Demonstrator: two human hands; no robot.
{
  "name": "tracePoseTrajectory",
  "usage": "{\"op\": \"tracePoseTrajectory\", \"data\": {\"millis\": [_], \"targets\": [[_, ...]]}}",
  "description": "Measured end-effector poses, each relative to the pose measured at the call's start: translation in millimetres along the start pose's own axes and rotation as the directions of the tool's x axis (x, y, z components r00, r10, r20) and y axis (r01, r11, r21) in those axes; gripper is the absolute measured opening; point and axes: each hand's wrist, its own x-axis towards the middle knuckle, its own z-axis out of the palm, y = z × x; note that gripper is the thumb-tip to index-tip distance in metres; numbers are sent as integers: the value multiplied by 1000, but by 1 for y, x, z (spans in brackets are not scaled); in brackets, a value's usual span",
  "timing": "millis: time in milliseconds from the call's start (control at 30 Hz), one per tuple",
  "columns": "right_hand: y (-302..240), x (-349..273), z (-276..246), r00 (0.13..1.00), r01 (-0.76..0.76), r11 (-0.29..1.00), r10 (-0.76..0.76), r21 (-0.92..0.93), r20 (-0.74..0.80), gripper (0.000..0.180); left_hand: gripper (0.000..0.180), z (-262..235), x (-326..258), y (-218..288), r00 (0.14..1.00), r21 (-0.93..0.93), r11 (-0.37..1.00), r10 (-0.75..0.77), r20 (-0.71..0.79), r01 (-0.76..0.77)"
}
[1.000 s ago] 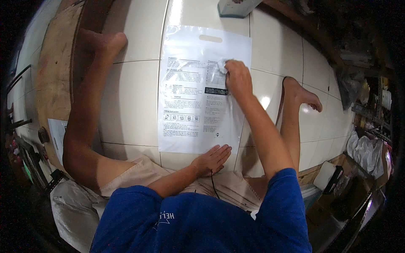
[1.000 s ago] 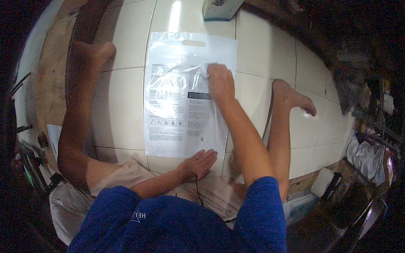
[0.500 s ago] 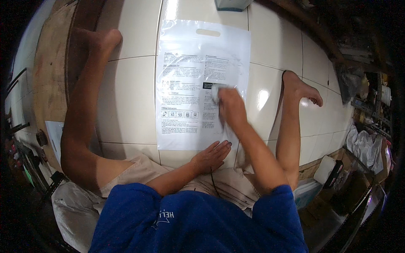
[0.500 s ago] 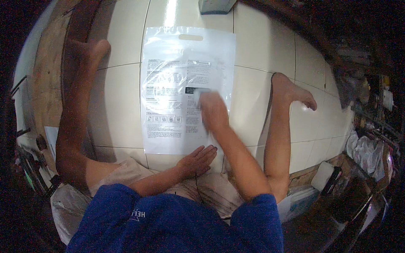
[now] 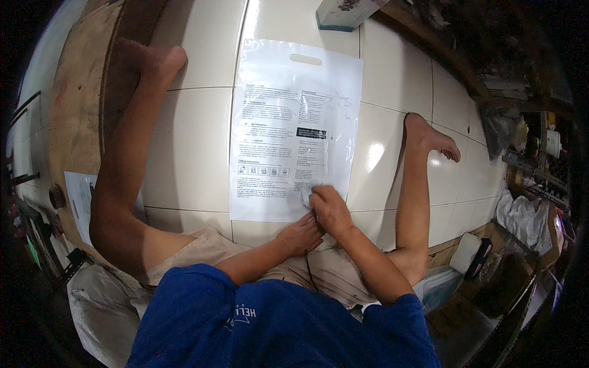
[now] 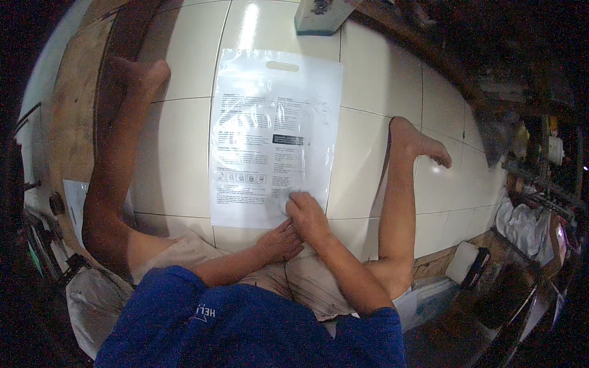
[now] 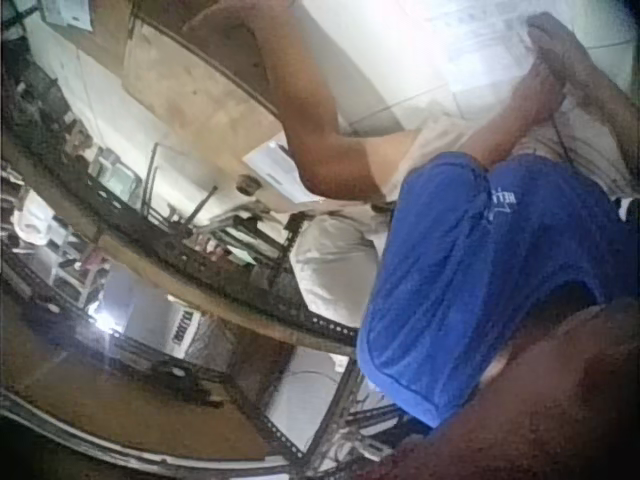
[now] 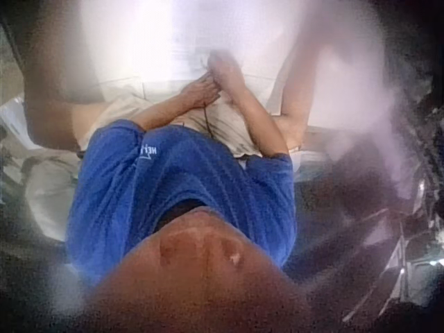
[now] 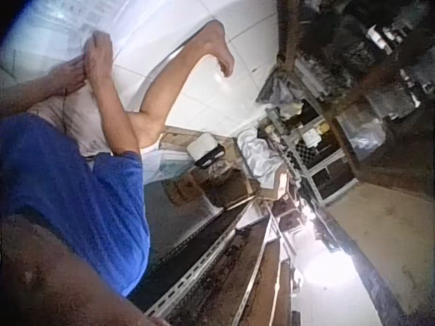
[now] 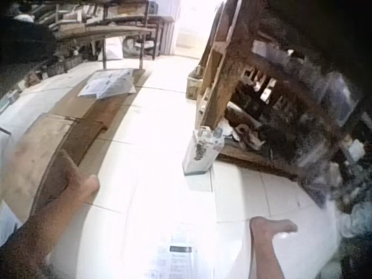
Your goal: The person sits on the floor and cleans a large white plastic sheet by applying liquid from a bottle onto a cloth and wiping the surface. The person flips the sheet over to clean the other side and repeats the process.
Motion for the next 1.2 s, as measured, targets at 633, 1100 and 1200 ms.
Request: {"op": "tracePoseTrajectory", "data": {"millis": [633,1100,1200], "targets": [[-6,6,4,995,1,1000,2,-27,99,28,61,0,5,-1,999,1,1000,-4,47,4],[68,184,-45,951,-247,969,239,-16,-196,20,65,-23,-4,-3,983,-119,992,30,-182,-53],[40,113,-29,986,-111,990,121,93,-115,31,66,-43,-12,-10,983,-121,991,28,-179,-50]]}}
